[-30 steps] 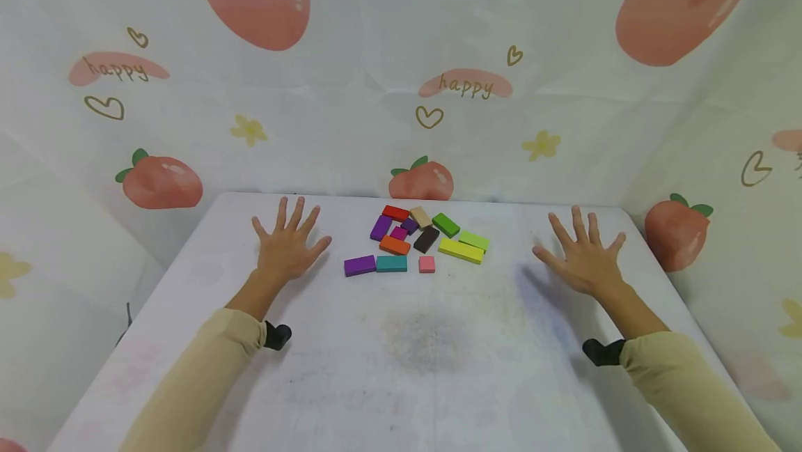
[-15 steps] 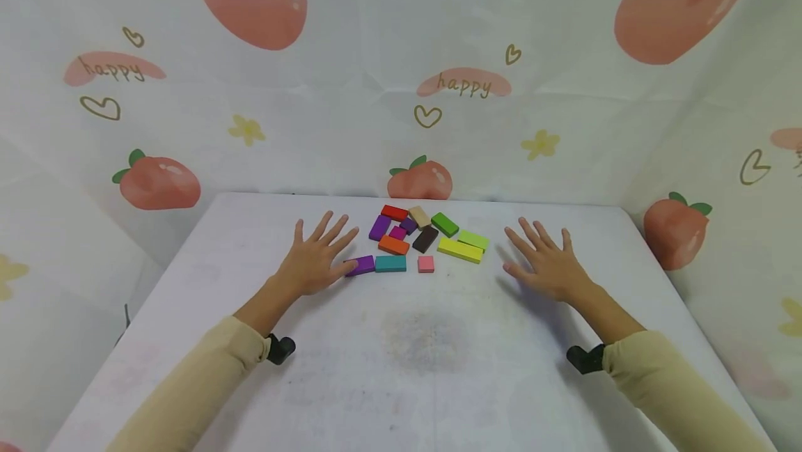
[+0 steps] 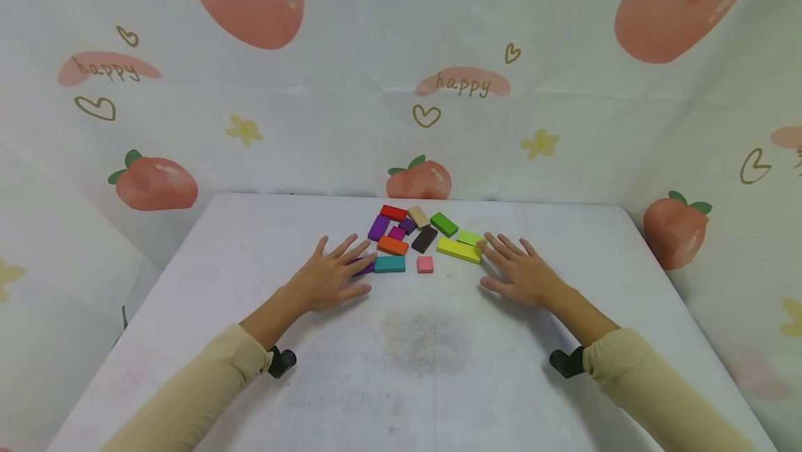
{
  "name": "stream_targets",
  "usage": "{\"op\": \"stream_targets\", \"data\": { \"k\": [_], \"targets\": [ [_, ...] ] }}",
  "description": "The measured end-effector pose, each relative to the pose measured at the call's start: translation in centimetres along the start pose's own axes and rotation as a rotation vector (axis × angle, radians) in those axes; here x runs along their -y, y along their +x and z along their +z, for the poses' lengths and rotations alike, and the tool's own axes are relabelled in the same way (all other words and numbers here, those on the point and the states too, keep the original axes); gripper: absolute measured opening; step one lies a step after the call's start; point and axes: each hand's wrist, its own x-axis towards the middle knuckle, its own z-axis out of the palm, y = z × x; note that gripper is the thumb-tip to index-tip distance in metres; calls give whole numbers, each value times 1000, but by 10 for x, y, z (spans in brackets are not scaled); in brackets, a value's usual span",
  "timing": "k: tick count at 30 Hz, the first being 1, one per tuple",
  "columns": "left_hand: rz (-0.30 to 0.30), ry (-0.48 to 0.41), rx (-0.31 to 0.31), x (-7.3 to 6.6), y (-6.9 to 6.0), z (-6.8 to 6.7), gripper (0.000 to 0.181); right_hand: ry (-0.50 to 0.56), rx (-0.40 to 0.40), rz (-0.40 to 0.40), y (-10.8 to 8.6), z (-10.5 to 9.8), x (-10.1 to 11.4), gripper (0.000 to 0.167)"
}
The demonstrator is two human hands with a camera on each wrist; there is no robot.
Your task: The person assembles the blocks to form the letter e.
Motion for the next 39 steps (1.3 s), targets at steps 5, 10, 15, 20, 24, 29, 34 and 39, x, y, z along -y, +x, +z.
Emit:
{"op": "stream_targets", "data": {
  "k": [5, 10, 15, 20, 24, 29, 34, 39],
  "targets": [
    [18, -37, 44, -4, -3, 1, 70, 3, 25, -23, 1, 3, 5, 75],
    [26, -39, 78, -8, -4, 2, 72, -1, 19, -46, 1, 6, 7, 74],
    [53, -24, 82, -13, -3, 3, 71, 1, 20, -49, 0, 7, 8, 74],
    [57, -32, 88, -15, -1, 4, 73, -11, 34, -52, -2, 7, 9, 75],
    [51, -41, 82, -15, 0, 3, 73, -16, 33, -64, -8, 5, 10, 75],
    [52, -54, 87, -16, 1, 3, 73, -29, 32, -87, -17, 5, 10, 75],
    [69, -65, 84, -17, 0, 3, 73, -21, 16, -110, -28, 7, 10, 74],
    [91, -79, 91, -21, -1, 3, 72, -16, -2, -125, -39, 11, 11, 74]
  ]
}}
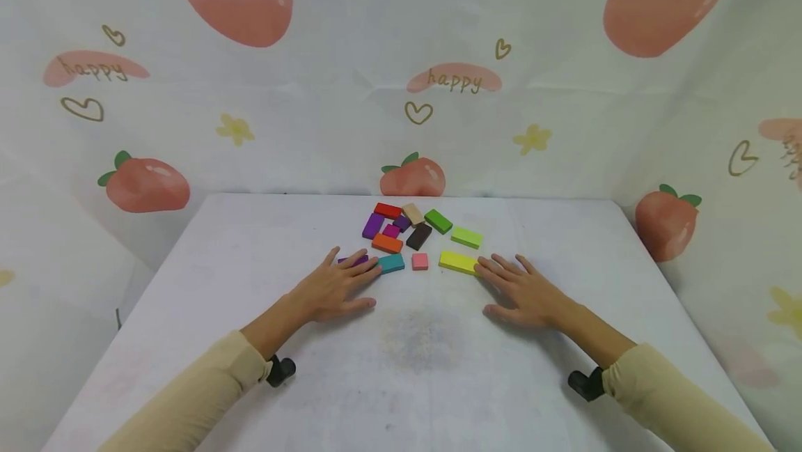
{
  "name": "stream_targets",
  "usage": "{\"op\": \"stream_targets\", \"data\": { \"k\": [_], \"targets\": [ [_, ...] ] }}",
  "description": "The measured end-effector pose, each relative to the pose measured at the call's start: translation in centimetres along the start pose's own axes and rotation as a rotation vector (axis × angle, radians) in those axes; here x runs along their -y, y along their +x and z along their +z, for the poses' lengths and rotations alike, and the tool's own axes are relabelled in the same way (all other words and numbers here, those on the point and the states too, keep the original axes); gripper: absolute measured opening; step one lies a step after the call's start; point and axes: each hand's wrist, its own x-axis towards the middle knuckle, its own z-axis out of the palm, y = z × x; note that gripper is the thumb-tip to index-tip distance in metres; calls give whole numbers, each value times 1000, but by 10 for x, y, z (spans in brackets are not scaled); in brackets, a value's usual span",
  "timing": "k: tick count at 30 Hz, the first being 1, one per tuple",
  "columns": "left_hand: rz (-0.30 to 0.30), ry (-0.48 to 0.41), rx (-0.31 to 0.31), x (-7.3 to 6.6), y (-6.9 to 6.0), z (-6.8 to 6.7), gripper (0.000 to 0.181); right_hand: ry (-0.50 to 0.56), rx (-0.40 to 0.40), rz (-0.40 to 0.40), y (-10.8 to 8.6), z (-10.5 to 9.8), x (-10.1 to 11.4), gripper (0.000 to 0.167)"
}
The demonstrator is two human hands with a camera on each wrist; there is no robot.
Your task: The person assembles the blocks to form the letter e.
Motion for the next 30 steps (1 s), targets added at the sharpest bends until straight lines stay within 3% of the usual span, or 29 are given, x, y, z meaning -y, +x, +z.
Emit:
{"op": "stream_targets", "data": {
  "k": [7, 19, 30],
  "targets": [
    [30, -20, 18, -10, -1, 3, 71, -24, -27, -50, -12, 2, 3, 73],
    [101, -17, 23, -27, 1, 3, 73, -28, 30, -40, -30, -2, 11, 77],
    [166, -35, 17, -38, 5, 4, 70, -55, -2, -84, -44, 0, 13, 77]
  ]
}}
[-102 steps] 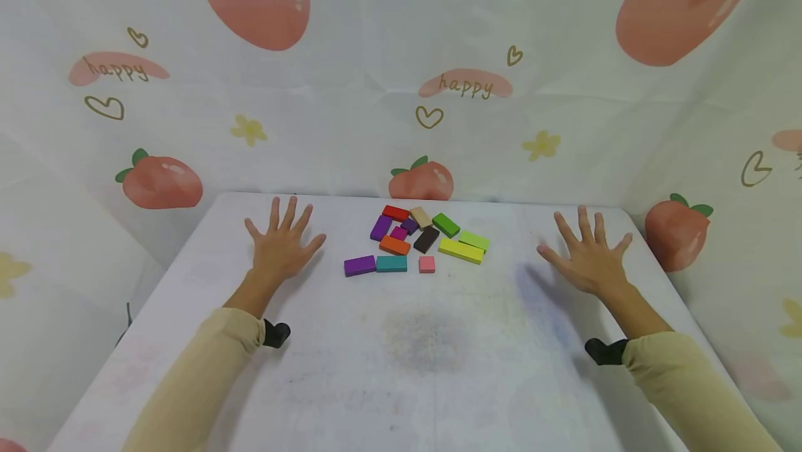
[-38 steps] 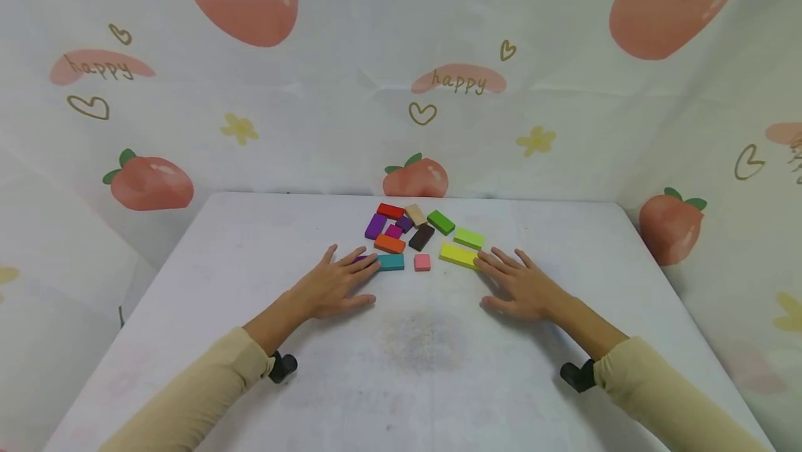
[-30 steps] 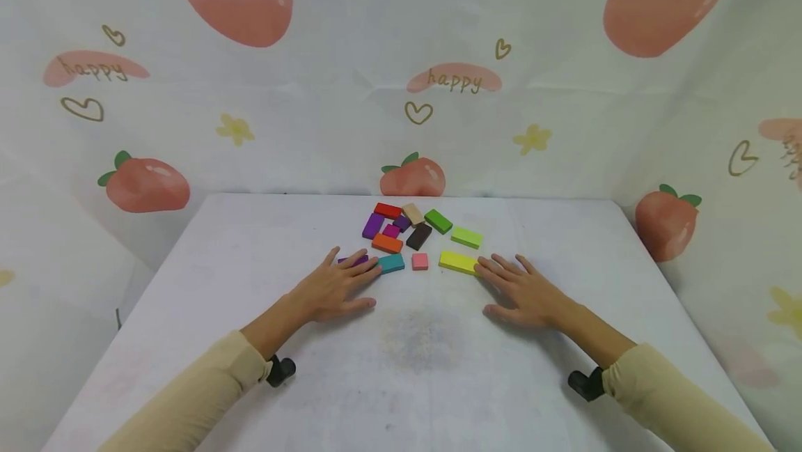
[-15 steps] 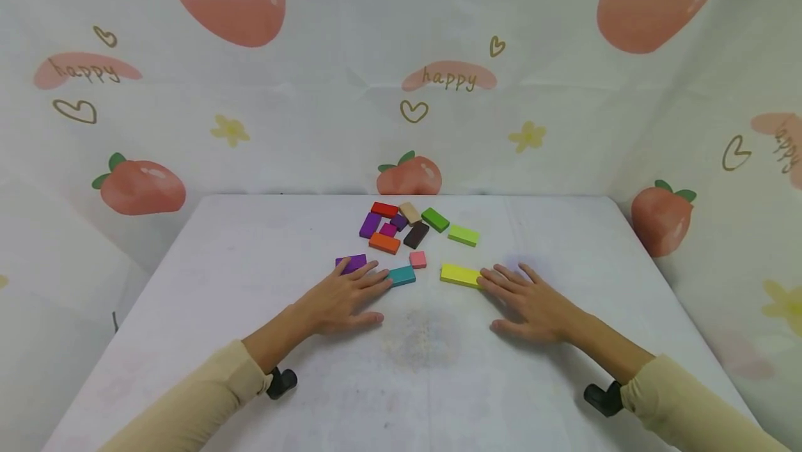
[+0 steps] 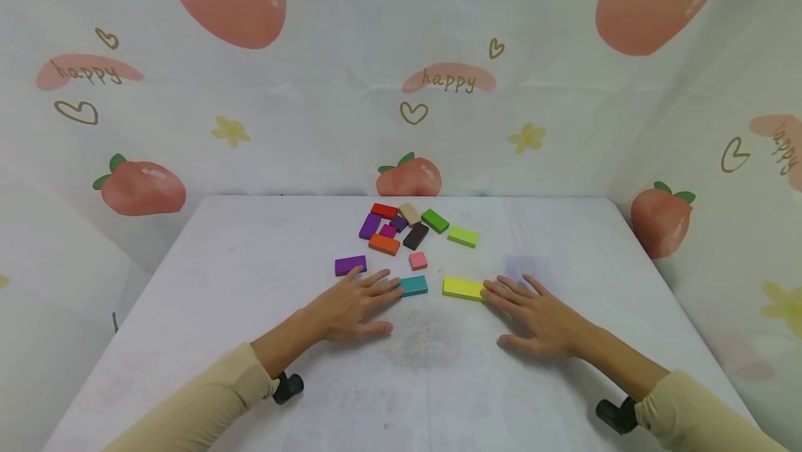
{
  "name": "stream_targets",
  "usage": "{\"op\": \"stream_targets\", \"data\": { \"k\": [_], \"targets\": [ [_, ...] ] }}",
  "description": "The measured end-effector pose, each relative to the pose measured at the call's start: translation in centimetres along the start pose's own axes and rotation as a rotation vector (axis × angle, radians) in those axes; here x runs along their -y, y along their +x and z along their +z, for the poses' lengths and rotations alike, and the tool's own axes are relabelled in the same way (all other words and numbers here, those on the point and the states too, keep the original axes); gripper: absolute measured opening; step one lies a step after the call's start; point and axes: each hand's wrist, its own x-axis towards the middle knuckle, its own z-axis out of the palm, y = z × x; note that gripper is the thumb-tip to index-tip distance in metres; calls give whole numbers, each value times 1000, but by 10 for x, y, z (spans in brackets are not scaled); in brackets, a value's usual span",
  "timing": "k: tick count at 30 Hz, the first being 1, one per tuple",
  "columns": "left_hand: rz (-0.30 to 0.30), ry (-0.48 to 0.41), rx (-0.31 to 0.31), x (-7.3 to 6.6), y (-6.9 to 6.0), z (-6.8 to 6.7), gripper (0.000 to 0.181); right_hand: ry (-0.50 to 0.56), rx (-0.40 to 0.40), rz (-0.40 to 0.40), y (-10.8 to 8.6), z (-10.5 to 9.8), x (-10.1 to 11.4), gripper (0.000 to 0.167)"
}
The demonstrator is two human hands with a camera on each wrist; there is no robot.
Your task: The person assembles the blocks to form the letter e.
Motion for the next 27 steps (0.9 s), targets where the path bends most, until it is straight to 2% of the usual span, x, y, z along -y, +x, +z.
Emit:
{"op": "stream_targets", "data": {
  "k": [11, 20, 27],
  "targets": [
    [71, 4, 24, -9, 7, 2, 68, -3, -45, -56, -10, 2, 0, 77],
    [97, -20, 54, -16, 8, 2, 69, -11, -90, -134, -15, 1, -1, 78],
    [116, -19, 57, -20, 9, 2, 69, -6, -93, -144, -17, 1, -1, 77]
  ]
}}
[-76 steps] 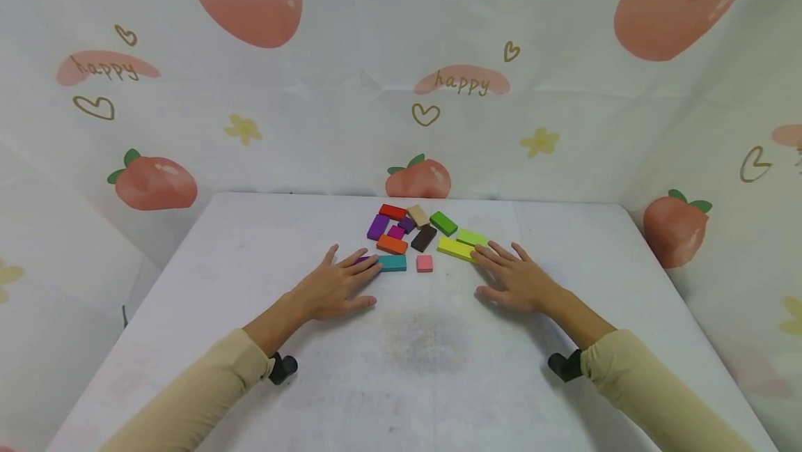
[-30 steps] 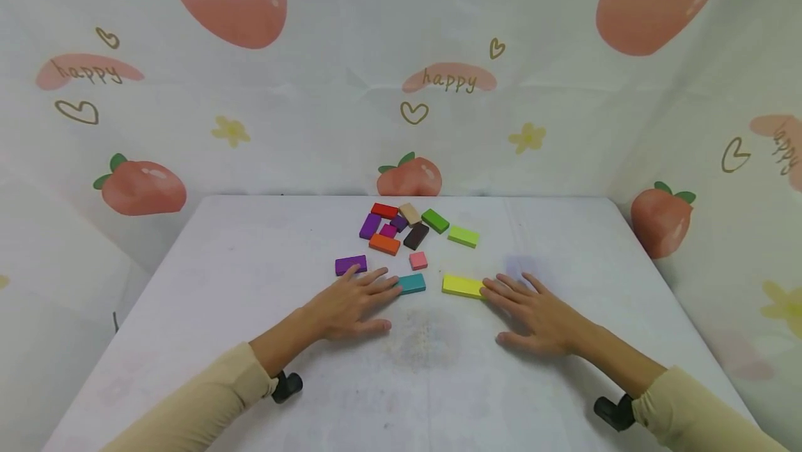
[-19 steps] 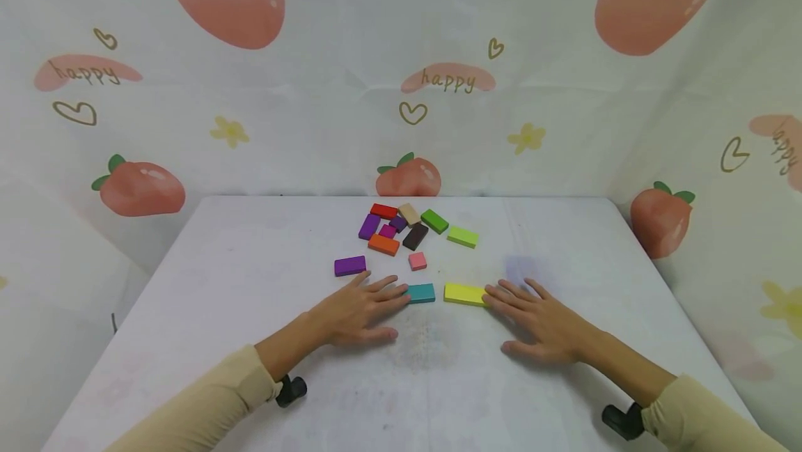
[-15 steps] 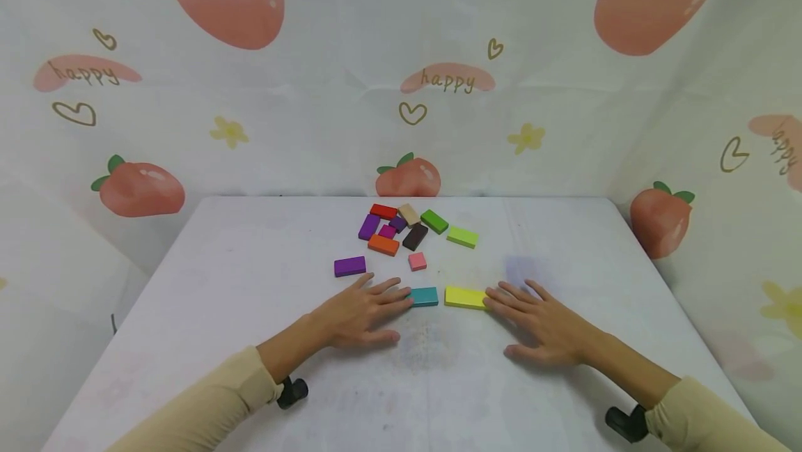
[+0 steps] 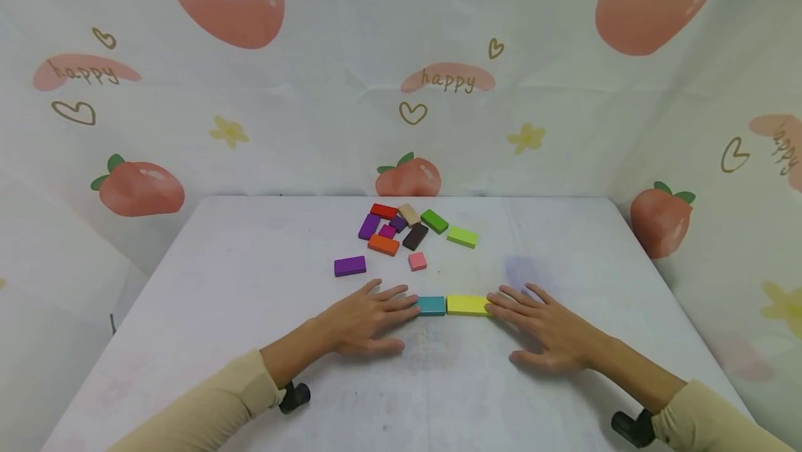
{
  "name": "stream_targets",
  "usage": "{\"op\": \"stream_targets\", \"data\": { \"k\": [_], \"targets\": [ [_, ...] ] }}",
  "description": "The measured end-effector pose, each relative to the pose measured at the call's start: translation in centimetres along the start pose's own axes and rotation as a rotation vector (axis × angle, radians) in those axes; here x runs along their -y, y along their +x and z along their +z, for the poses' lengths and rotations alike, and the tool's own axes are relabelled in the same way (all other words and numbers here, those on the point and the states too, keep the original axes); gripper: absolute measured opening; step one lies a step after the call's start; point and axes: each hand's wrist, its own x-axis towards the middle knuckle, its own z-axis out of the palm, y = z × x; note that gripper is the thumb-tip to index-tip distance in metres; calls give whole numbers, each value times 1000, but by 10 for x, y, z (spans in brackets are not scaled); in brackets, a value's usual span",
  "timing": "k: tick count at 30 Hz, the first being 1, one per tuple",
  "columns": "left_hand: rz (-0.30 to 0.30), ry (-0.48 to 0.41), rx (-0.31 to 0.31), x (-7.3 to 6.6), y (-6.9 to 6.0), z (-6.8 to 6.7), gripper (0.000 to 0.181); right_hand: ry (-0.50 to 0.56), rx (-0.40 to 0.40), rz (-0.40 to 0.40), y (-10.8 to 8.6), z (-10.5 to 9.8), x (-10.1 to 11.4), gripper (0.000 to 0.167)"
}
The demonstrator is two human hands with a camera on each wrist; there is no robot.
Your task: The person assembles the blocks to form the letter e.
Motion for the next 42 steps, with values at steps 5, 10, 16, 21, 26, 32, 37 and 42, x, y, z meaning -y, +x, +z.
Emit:
{"op": "stream_targets", "data": {
  "k": [5, 10, 16, 21, 26, 32, 37, 42],
  "targets": [
    [2, 23, -1, -2, 0, 1, 69, 14, 18, 15, -1, 0, 2, 77],
    [13, 22, -12, -4, 0, 1, 69, 14, 5, 2, -1, 0, 2, 77],
    [7, 32, -3, -5, 1, 0, 70, 5, -14, -22, 0, 1, 1, 78],
    [5, 31, 0, -6, 1, -1, 70, 6, -18, -33, -1, 1, 1, 77],
    [6, 25, -5, -6, 0, -1, 70, 8, -21, -43, -1, 0, 0, 77],
    [7, 20, -15, -7, 0, 0, 69, 4, -33, -53, -2, 2, -1, 79],
    [6, 18, -12, -7, 0, 1, 69, -9, -32, -51, -2, 2, 0, 79],
    [7, 13, -11, -8, 0, 2, 70, -8, -25, -43, -2, 2, 1, 79]
  ]
}}
